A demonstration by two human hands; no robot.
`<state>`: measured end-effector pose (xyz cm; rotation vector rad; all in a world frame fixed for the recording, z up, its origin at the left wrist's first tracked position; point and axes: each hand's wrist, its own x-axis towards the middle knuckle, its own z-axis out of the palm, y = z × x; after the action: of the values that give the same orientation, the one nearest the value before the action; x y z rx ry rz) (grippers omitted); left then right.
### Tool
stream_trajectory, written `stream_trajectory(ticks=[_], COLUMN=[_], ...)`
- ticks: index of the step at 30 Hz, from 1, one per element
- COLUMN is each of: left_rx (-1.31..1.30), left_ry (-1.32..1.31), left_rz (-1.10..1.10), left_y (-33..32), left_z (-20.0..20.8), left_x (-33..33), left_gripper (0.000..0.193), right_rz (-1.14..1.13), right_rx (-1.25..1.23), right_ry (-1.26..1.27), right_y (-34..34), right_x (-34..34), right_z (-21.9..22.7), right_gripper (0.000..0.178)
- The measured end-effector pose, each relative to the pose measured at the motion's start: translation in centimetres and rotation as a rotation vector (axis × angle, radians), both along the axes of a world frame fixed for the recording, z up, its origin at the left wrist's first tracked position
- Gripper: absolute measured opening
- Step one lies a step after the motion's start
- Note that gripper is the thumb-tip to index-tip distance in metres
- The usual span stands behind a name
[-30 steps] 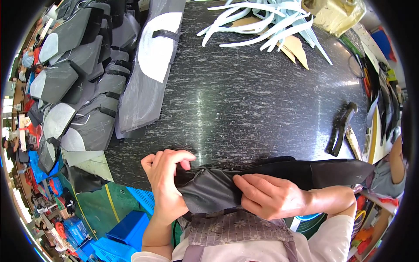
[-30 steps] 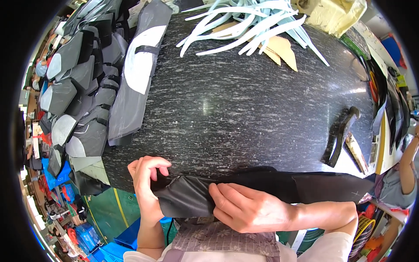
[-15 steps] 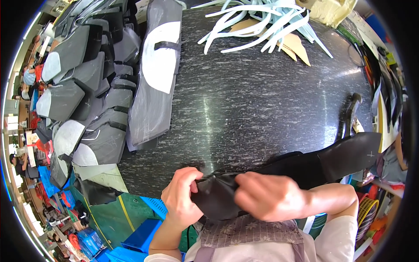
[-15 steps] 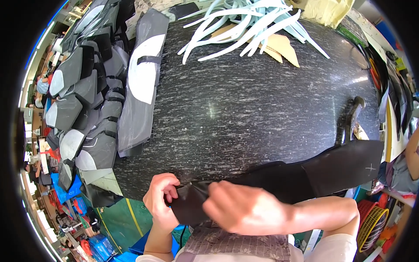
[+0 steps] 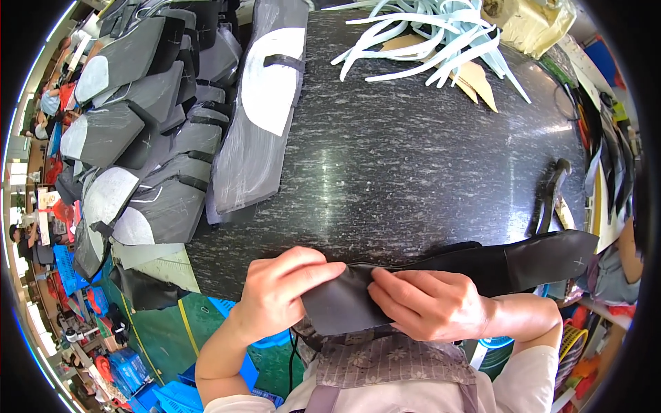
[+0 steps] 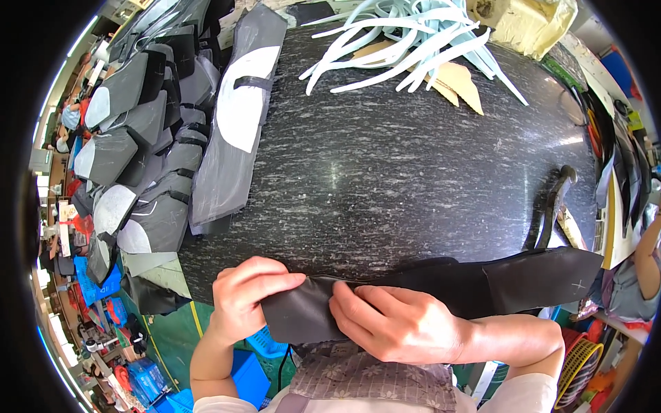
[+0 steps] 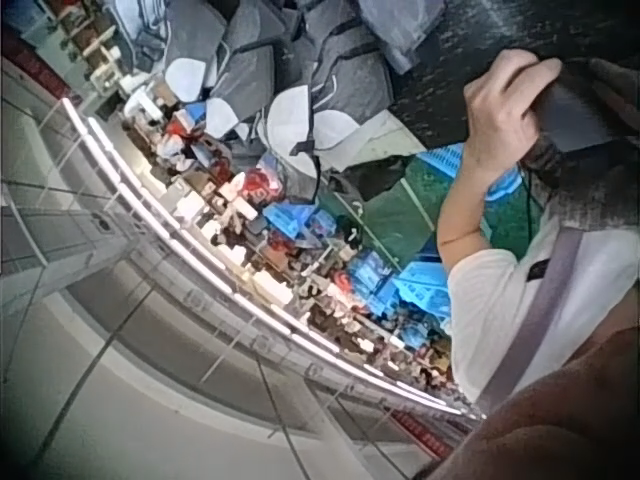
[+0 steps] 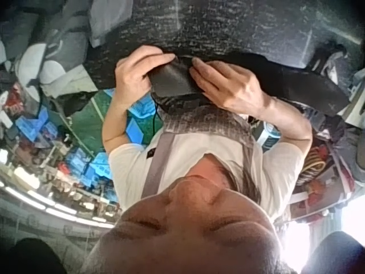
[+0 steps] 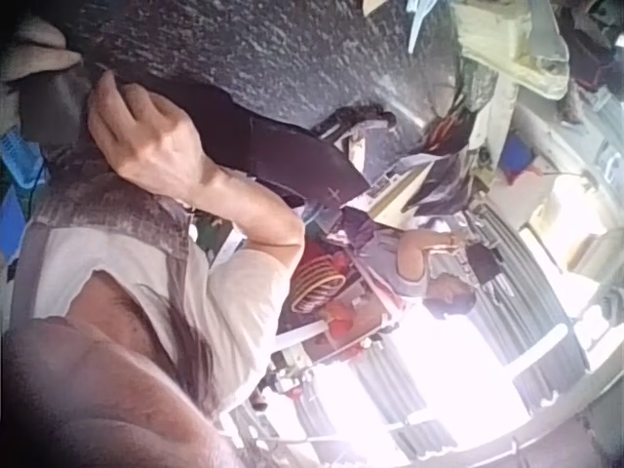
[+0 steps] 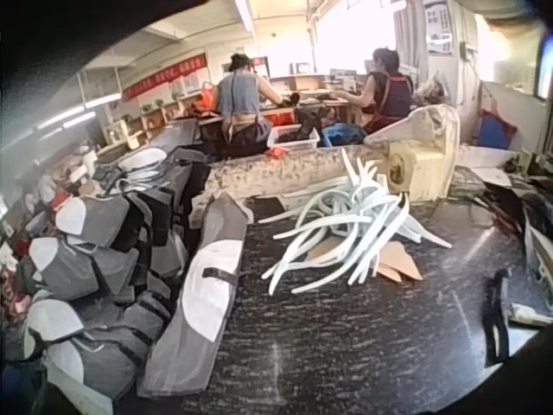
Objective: Applying reinforcement tape and using a shoe hammer to flatten the edges of shoe upper components.
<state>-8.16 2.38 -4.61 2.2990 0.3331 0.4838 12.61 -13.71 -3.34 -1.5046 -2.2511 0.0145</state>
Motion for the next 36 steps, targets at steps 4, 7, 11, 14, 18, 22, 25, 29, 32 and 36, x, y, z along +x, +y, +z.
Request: stream_trajectory(ticks=[4, 7, 11, 14, 18, 22, 25, 29, 32, 36], left_rx=[0.606, 0.621, 0.195, 0.222, 0.397, 0.399, 0.635, 0.756, 0.738, 0.389], left_ry=[0.008, -0.019, -0.177, 0.125, 0.264, 0.293, 0.235, 0.293, 0.317, 0.267], left_rz=[-0.120, -0.157, -0.070, -0.194, -0.234, -0.359, -0.502, -0.570, -0.641, -0.528], left_y=[0.4, 1.0, -0.8, -4.8, -5.2, -6.9, -6.7, -7.2, -7.1, -6.6], left_z=[0.2, 0.4, 0.0, 1.3, 1.8, 2.7, 2.2, 3.8, 3.7, 1.5], left_x=[-0.4, -0.8, -1.9, 0.0, 0.0, 4.5, 5.8, 7.0, 8.6, 7.8], left_gripper=[0.040, 0.035, 0.035, 0.051, 0.055, 0.048, 0.042, 0.046, 0.048, 0.044], right_rz=[0.053, 0.074, 0.067, 0.118, 0.088, 0.101, 0.099, 0.153, 0.147, 0.052], right_rx=[-0.008, -0.011, -0.099, -0.140, -0.338, -0.550, -0.517, -0.299, -0.227, 0.062], right_ry=[-0.136, -0.196, -0.164, -0.098, 0.083, 0.178, 0.215, 0.097, 0.118, -0.054], right_y=[0.2, 0.1, 0.3, -0.6, -2.7, -2.0, -2.7, -4.7, -5.4, -6.0], right_x=[-0.1, 0.0, -0.1, 1.3, 6.6, 7.5, 8.4, 8.7, 8.9, 7.2], right_z=[0.3, 0.7, 0.9, 1.3, 3.0, 3.5, 3.6, 1.7, 1.4, -0.3], right_gripper=[0.045, 0.048, 0.045, 0.041, 0.015, 0.026, 0.025, 0.015, 0.015, 0.013])
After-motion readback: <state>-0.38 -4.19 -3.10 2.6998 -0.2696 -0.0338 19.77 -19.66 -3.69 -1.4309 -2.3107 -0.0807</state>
